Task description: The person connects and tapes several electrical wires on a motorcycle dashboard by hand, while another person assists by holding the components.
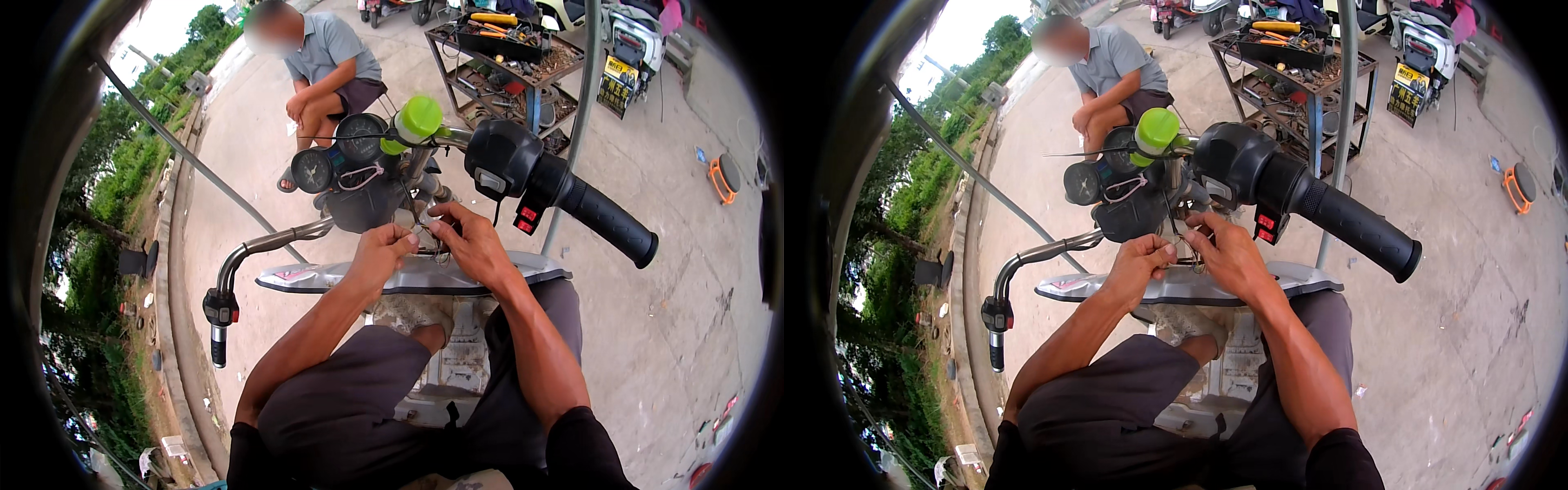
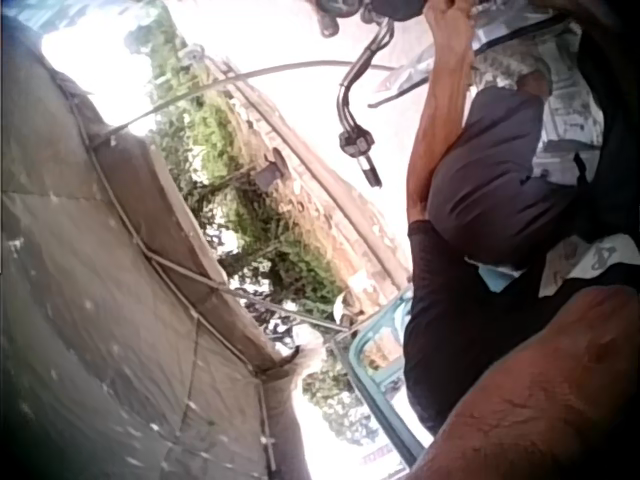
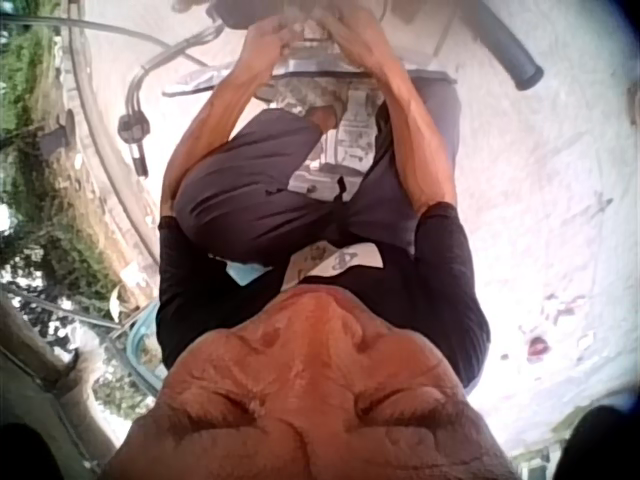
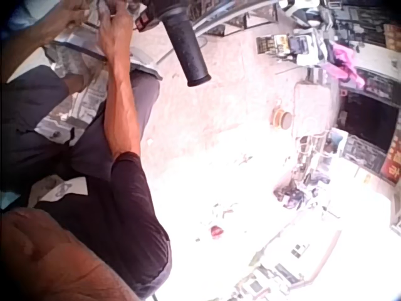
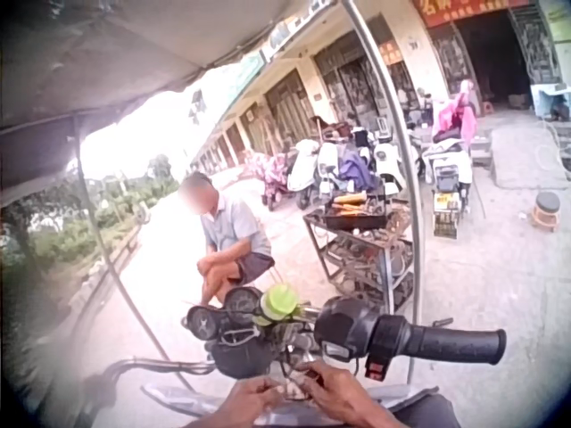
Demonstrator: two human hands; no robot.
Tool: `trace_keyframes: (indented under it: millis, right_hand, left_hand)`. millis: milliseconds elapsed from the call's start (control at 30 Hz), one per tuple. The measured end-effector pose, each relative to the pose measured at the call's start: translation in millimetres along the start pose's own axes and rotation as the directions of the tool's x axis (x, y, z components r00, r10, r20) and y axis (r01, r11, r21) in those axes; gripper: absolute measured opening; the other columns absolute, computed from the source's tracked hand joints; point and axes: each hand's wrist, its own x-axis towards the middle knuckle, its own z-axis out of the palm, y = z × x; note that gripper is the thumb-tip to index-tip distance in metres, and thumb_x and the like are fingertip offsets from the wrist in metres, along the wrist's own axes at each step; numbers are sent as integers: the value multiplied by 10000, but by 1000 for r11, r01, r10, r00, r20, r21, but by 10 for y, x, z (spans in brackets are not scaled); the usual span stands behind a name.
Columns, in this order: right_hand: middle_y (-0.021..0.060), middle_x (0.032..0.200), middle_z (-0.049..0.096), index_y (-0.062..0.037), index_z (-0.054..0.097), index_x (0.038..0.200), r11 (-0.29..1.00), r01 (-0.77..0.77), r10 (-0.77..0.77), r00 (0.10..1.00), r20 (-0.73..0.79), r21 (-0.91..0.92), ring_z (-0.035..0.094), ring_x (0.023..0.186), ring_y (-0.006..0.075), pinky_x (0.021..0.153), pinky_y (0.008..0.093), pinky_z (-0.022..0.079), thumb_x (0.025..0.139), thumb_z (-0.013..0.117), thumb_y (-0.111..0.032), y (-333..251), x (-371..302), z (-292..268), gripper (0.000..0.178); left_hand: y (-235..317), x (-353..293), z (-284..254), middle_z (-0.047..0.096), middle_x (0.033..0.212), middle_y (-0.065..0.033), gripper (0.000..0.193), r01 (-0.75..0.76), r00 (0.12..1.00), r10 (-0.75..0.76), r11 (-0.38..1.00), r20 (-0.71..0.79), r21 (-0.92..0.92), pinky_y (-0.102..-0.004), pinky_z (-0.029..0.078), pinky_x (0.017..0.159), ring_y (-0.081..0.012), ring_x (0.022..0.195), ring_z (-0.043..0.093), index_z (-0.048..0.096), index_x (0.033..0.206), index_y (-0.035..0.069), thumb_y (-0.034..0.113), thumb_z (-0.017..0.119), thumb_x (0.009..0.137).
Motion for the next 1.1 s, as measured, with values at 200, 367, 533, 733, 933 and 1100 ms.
trace_keyframes:
  millis: [200,367,533,733,933,1100]
  right_hand:
    - [38,877,679,36,683,1172,981,-140,125,985,117,132,586,741,94,681,275,509,1047,633,-203,75,27,-45,274]
    - [88,865,713,49,711,1115,969,-176,148,975,163,173,619,692,123,650,292,523,1000,670,-210,-41,12,-48,287]
    - [73,853,708,47,716,1097,989,-139,129,979,159,54,613,705,121,661,300,526,976,675,-195,164,64,-12,274]
    - [30,856,681,52,707,1081,982,-179,163,967,197,67,585,734,88,672,273,516,1007,663,-168,107,76,-36,236]
    - [66,815,694,63,709,1067,988,-142,129,976,175,64,612,710,117,660,304,511,973,672,-173,180,88,-46,256]
    - [40,862,692,66,699,1090,990,-142,137,973,188,15,590,740,91,695,279,510,997,658,-146,158,92,-86,235]
  left_hand:
    - [-5,5,14,645,808,-10,133,-28,998,27,999,-48,-21,-216,406,591,-64,663,503,677,932,14,129,689,997]
    - [-69,30,-14,652,802,-16,138,-75,996,78,995,-35,69,-224,409,593,-69,650,502,683,939,9,137,703,986]
    - [-101,59,-27,649,798,-7,138,-89,996,90,994,-2,58,-230,405,606,-62,657,507,691,970,9,141,733,961]
    - [-67,-3,54,666,790,13,162,-315,922,367,895,-122,314,-229,453,638,-54,677,543,716,1054,-5,122,745,957]
    - [-5,-120,142,691,809,3,125,-269,960,278,874,36,404,-225,452,633,-36,739,575,733,1000,-8,111,743,962]
    - [-128,-19,83,691,824,5,109,-261,965,246,864,91,430,-222,458,632,-41,731,578,721,1050,11,89,722,972]
